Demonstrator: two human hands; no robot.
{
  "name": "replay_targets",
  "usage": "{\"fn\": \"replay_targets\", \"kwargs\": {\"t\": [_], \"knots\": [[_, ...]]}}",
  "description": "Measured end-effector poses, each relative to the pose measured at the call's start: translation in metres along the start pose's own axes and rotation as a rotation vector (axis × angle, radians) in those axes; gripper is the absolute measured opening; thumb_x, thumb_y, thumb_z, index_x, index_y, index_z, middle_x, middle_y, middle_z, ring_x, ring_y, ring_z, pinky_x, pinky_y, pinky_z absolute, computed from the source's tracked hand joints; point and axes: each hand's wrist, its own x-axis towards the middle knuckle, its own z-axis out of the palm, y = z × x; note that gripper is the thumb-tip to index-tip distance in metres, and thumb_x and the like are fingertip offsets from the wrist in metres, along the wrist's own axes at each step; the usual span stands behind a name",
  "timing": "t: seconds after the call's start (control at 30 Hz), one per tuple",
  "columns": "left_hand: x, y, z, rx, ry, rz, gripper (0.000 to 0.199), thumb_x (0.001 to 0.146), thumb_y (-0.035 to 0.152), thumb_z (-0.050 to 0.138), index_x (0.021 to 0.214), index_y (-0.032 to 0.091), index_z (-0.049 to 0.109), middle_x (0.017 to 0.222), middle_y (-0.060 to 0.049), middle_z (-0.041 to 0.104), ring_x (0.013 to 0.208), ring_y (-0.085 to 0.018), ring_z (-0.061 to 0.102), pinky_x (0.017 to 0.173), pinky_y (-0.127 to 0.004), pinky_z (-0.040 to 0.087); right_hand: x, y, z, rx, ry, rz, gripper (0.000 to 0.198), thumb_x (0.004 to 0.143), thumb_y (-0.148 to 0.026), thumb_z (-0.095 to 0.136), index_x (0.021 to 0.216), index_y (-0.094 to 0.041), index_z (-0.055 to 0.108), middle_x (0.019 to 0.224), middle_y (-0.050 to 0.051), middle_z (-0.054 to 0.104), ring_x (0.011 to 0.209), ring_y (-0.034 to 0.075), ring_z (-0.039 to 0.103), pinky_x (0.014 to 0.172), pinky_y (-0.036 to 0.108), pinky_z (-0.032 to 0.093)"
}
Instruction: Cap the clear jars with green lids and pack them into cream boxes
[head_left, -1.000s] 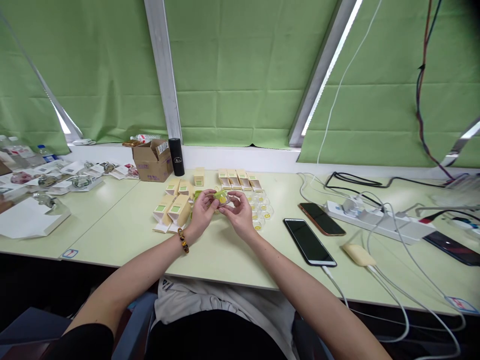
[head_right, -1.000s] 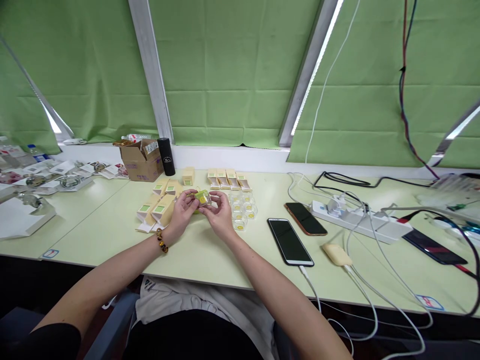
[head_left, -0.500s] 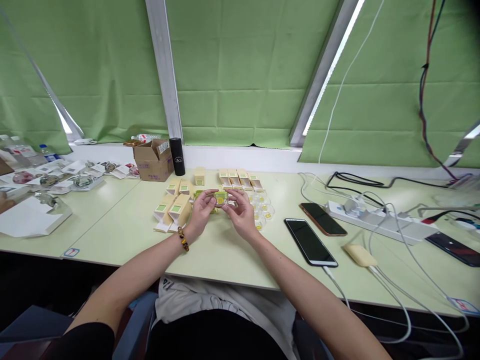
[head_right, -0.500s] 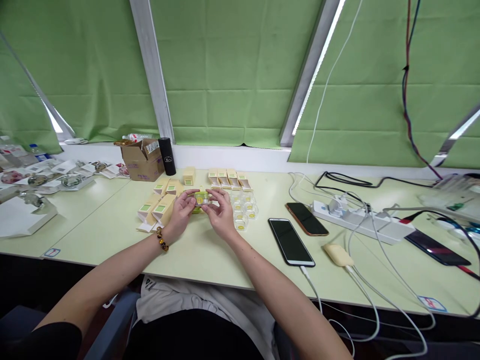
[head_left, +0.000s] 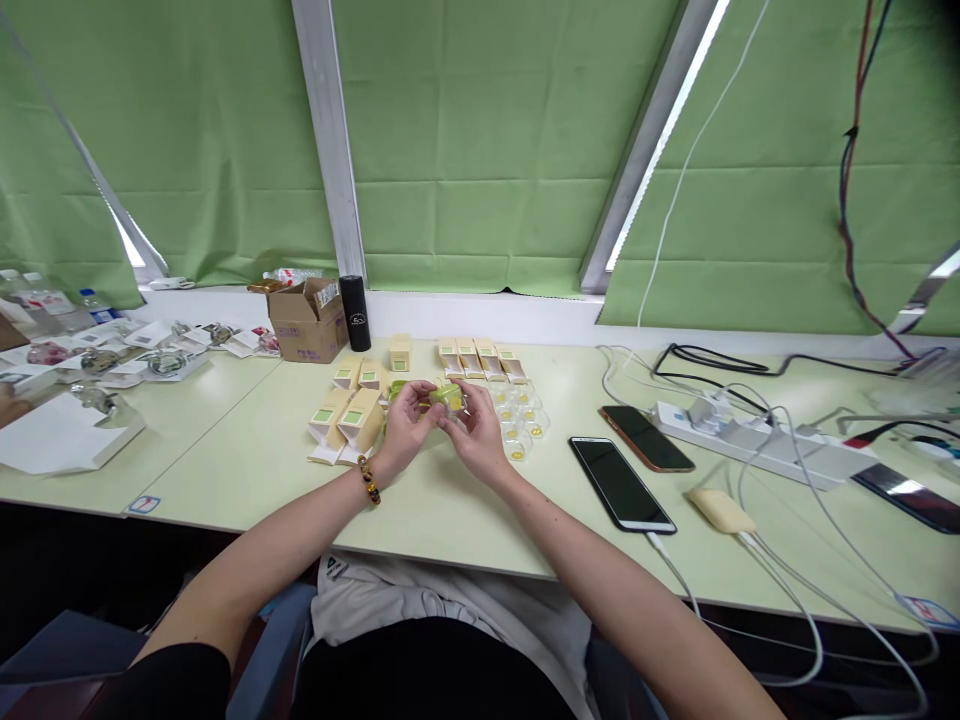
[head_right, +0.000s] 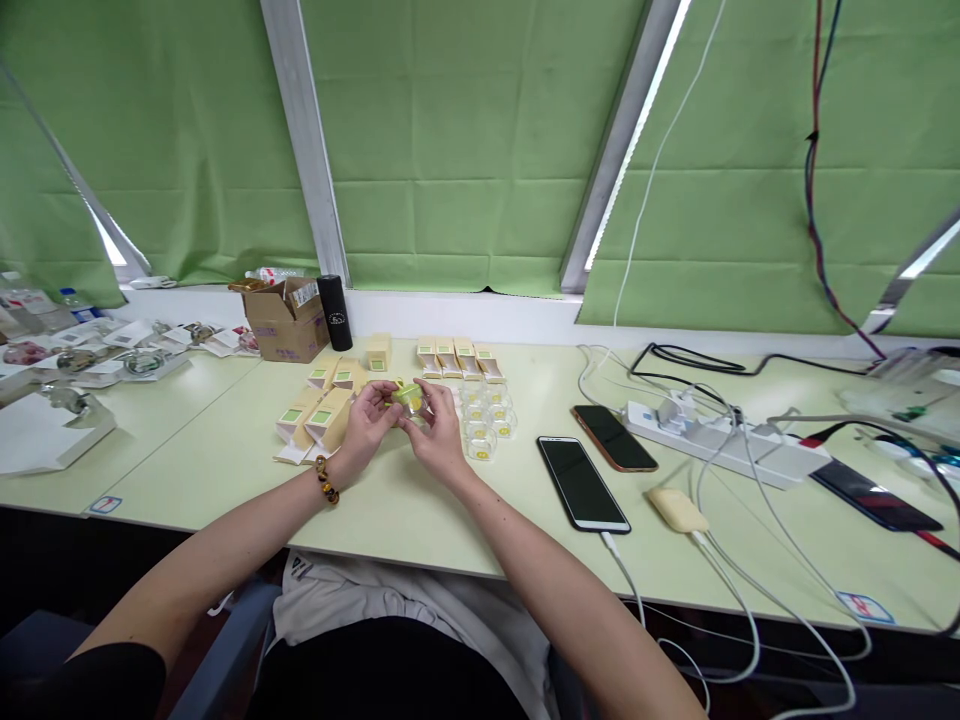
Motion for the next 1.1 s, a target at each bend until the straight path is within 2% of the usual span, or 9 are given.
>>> {"fn": "replay_targets", "kwargs": {"t": [0.1,0.23,0.4,0.53,0.67,0.83,0.9,1.0,1.1], "knots": [[-0.001,0.003,0.001,0.012,0.009,0.021,0.043,0.094,0.054,0.076,0.117,0.019,0.066,0.112,-0.01,0.068,0.102,-0.02,0.066,0.089,-0.032,0.055,0.005,0.0,-0.002,0.303,0.011,0.112,0.064,0.081,-0.053,0.088,0.135,-0.033,0.06,0.134,0.009,0.067,0.122,0.03,0.069,0.112,0.054,0.058],[-0.001,0.003,-0.001,0.015,0.016,0.009,0.039,0.096,0.052,0.074,0.118,0.021,0.065,0.112,-0.009,0.07,0.107,-0.021,0.067,0.092,-0.034,0.055,0.013,0.005,-0.009,0.588,-0.037,0.303,0.052,0.083,-0.058,0.085,0.12,-0.032,0.059,0.107,0.004,0.079,0.102,0.03,0.079,0.104,0.061,0.061],[0.0,-0.001,-0.002,0.04,0.033,0.015,0.035,0.096,0.048,0.075,0.115,0.02,0.065,0.107,-0.008,0.071,0.103,-0.02,0.068,0.09,-0.033,0.055,0.015,0.011,-0.014,0.669,-0.095,0.415,0.049,0.084,-0.064,0.078,0.111,-0.027,0.063,0.096,0.008,0.081,0.097,0.034,0.081,0.098,0.062,0.062],[0.001,-0.001,-0.001,0.058,0.046,-0.003,0.033,0.097,0.048,0.074,0.112,0.02,0.064,0.101,-0.007,0.071,0.093,-0.018,0.066,0.083,-0.032,0.054,0.014,0.011,-0.013,0.662,-0.11,0.394,0.048,0.084,-0.064,0.076,0.11,-0.026,0.063,0.093,0.007,0.081,0.091,0.033,0.08,0.092,0.059,0.064],[0.001,-0.001,-0.002,0.06,0.053,-0.041,0.035,0.097,0.051,0.073,0.111,0.02,0.064,0.096,-0.006,0.071,0.084,-0.016,0.065,0.076,-0.029,0.053,0.012,0.009,-0.013,0.617,-0.087,0.345,0.041,0.086,-0.058,0.077,0.112,-0.03,0.061,0.101,0.004,0.079,0.088,0.028,0.078,0.087,0.054,0.065],[0.001,-0.001,-0.003,0.078,0.048,-0.054,0.043,0.098,0.056,0.071,0.117,0.019,0.064,0.097,-0.007,0.072,0.082,-0.016,0.066,0.069,-0.027,0.052,0.01,0.005,-0.01,0.348,0.067,0.245,0.063,0.07,-0.04,0.093,0.125,-0.031,0.063,0.124,0.005,0.07,0.098,0.024,0.069,0.076,0.042,0.067],[0.0,-0.002,-0.002,0.08,0.033,-0.059,0.05,0.094,0.057,0.075,0.123,0.019,0.063,0.103,-0.009,0.071,0.088,-0.017,0.068,0.07,-0.027,0.055,0.008,0.003,-0.008,0.17,0.105,0.174,0.062,0.068,-0.033,0.091,0.125,-0.03,0.065,0.131,0.007,0.065,0.106,0.025,0.064,0.074,0.038,0.067],[0.0,-0.006,-0.001,0.101,0.004,-0.065,0.061,0.087,0.055,0.083,0.131,0.018,0.062,0.114,-0.012,0.07,0.103,-0.022,0.069,0.076,-0.028,0.06,0.004,-0.001,-0.005,-0.075,0.083,0.017,0.052,0.075,-0.022,0.079,0.124,-0.03,0.065,0.136,0.008,0.059,0.115,0.026,0.058,0.078,0.036,0.066],[0.0,-0.008,-0.001,0.124,-0.047,-0.057,0.059,0.086,0.051,0.084,0.131,0.017,0.064,0.124,-0.015,0.07,0.113,-0.025,0.069,0.084,-0.033,0.064,-0.001,-0.002,-0.003,-0.216,0.04,-0.107,0.059,0.079,-0.014,0.066,0.134,-0.032,0.058,0.139,0.009,0.053,0.119,0.025,0.056,0.081,0.038,0.065]]}}
